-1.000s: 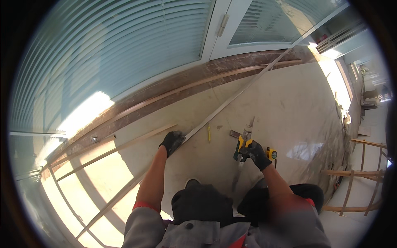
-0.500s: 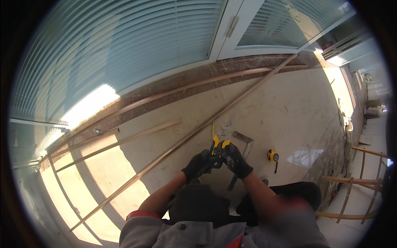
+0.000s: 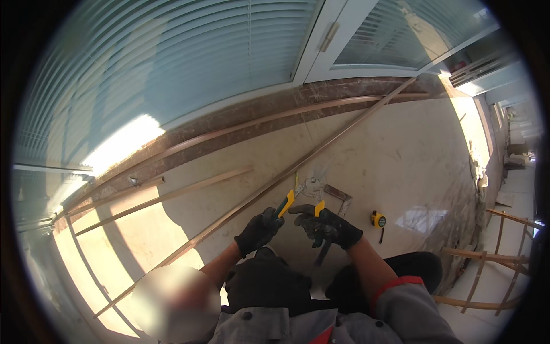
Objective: The person measures a long metal strip using a tape measure and marks it with a pencil. They then use a square ruler to draw a straight line across the strip. Finally, they use tin snips to cut the metal strip along the marked line.
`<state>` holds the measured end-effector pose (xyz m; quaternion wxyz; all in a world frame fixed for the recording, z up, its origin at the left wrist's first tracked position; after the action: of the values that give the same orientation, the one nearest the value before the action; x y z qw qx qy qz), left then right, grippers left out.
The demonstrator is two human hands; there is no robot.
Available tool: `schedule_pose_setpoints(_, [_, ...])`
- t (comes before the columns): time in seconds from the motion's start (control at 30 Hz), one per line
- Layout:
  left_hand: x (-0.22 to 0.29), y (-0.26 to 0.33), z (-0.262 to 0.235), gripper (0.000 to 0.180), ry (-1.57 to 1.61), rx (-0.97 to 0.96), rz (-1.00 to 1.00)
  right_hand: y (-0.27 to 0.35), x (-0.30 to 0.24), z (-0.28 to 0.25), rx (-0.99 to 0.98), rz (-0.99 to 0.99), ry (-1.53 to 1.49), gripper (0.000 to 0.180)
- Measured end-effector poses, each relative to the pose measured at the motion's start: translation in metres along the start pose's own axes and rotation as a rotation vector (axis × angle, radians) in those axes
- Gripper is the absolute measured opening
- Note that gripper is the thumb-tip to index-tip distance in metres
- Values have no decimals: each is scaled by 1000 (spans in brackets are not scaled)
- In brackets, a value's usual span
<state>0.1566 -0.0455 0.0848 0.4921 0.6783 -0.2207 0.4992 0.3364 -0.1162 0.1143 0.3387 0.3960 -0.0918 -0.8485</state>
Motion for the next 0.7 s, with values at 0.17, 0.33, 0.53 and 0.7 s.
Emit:
schedule_pose_setpoints(0.17, [-10, -10, 31, 24, 607, -57, -65, -5, 27, -5, 255, -157, 35, 54])
schedule_pose_setpoints(0.33, [-18, -34, -5, 52, -427, -80, 11, 2, 35, -10, 286, -291, 35, 56])
schedule_pose_setpoints(0.53, [-81, -38, -76, 74, -1141, 402, -63, 3, 13, -24, 265, -274, 169, 62])
schedule_pose_setpoints(0.7, [-97, -54, -78, 36, -1029, 284, -33, 14, 69, -70, 229, -164, -23, 53])
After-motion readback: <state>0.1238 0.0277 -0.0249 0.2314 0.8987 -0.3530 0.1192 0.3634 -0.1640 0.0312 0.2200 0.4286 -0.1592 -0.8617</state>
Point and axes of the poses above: each hand's wrist, its own y-axis away from the middle knuckle, its own z-axis out of the palm, x = y × z, the point moved 5 cm from there along -y, towards the middle knuckle, and after that the axes turned 8 degrees about -x, right-handed, at the moved point
